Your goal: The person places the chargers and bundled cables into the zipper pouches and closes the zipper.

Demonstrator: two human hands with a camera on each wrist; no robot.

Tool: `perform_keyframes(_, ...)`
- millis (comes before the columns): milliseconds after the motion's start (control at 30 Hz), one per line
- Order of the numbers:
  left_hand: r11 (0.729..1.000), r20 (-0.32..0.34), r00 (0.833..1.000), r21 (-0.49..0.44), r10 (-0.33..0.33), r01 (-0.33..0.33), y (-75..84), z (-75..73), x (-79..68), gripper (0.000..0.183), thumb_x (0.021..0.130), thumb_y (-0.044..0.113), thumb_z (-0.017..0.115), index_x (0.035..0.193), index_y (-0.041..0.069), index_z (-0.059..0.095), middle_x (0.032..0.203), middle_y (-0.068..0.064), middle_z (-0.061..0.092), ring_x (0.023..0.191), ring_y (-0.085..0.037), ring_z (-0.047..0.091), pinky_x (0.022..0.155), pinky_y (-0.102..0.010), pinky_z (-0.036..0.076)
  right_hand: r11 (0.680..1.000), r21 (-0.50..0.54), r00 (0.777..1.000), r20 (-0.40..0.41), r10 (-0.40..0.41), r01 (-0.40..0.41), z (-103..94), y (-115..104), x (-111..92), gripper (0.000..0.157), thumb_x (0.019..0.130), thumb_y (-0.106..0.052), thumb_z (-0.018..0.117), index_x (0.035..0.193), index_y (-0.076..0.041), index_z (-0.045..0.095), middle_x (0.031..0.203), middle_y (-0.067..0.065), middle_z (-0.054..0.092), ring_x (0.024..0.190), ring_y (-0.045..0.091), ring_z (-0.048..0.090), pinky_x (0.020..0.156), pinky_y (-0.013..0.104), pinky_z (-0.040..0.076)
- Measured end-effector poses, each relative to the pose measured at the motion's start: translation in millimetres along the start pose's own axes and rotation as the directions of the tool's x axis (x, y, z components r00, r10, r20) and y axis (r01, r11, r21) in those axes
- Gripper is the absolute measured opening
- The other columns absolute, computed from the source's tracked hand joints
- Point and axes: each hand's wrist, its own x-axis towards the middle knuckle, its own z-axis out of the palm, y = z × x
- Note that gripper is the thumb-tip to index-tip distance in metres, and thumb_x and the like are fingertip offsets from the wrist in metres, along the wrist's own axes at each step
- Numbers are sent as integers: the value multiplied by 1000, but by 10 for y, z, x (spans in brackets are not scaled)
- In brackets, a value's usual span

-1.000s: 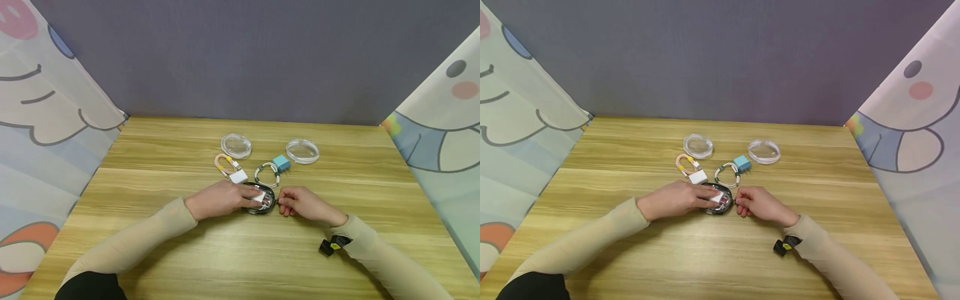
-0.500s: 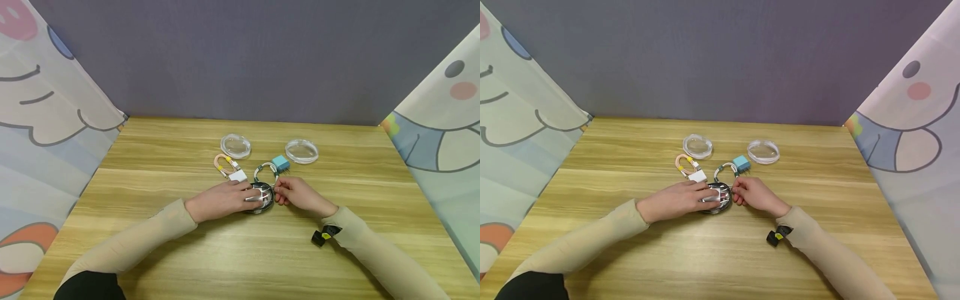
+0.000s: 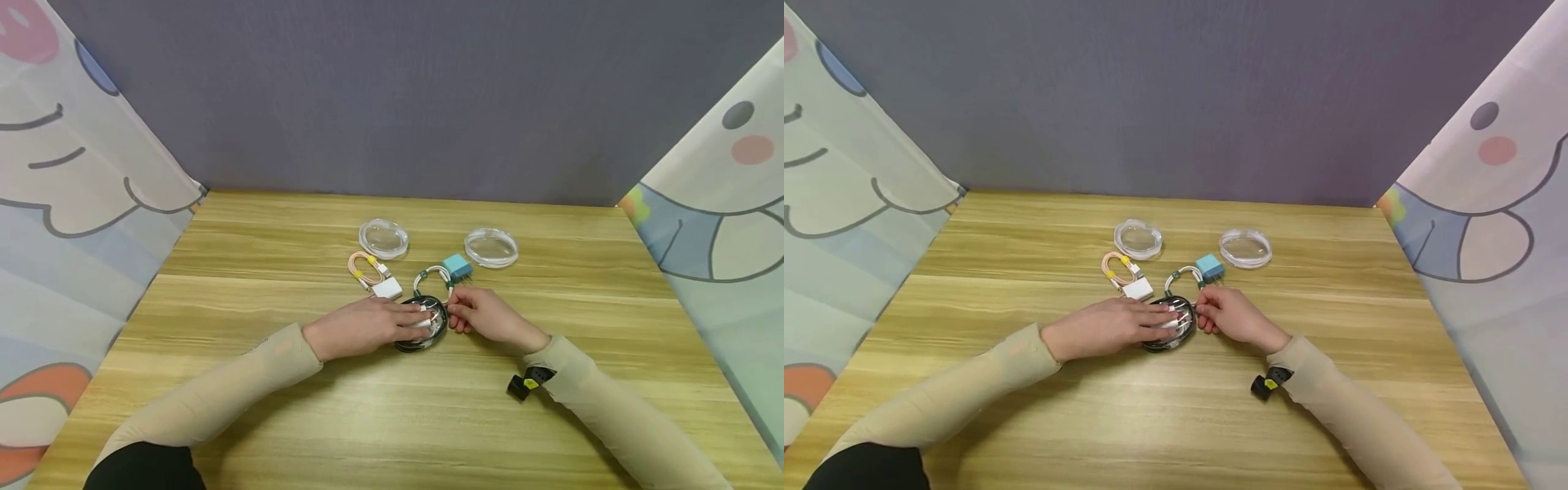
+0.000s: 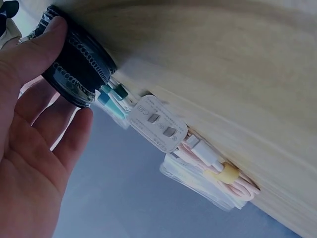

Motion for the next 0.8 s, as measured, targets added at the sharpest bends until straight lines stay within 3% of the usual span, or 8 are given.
perform_keyframes(433, 999, -3, 999, -8, -39, 39, -14, -8, -11, 45, 97, 11, 63, 139, 27, 61, 149, -1, 49, 135, -20, 47, 99, -36, 49, 1000, -18, 999, 44, -14, 14, -10, -18, -128, 15, 102, -3, 52, 92, -5, 63, 77, 2, 67, 66, 18, 64, 58, 31, 56)
perform_keyframes(800, 997, -12, 997, -36, -72, 72, -3, -27, -6, 44, 96, 10, 65, 137, 27, 63, 145, -2, 53, 131, -19, 52, 93, -36, 52, 995, 92, 995, 102, 22, -32, 35, -50, -238, 14, 100, 1, 51, 91, 0, 61, 79, 7, 69, 68, 22, 67, 61, 34, 58)
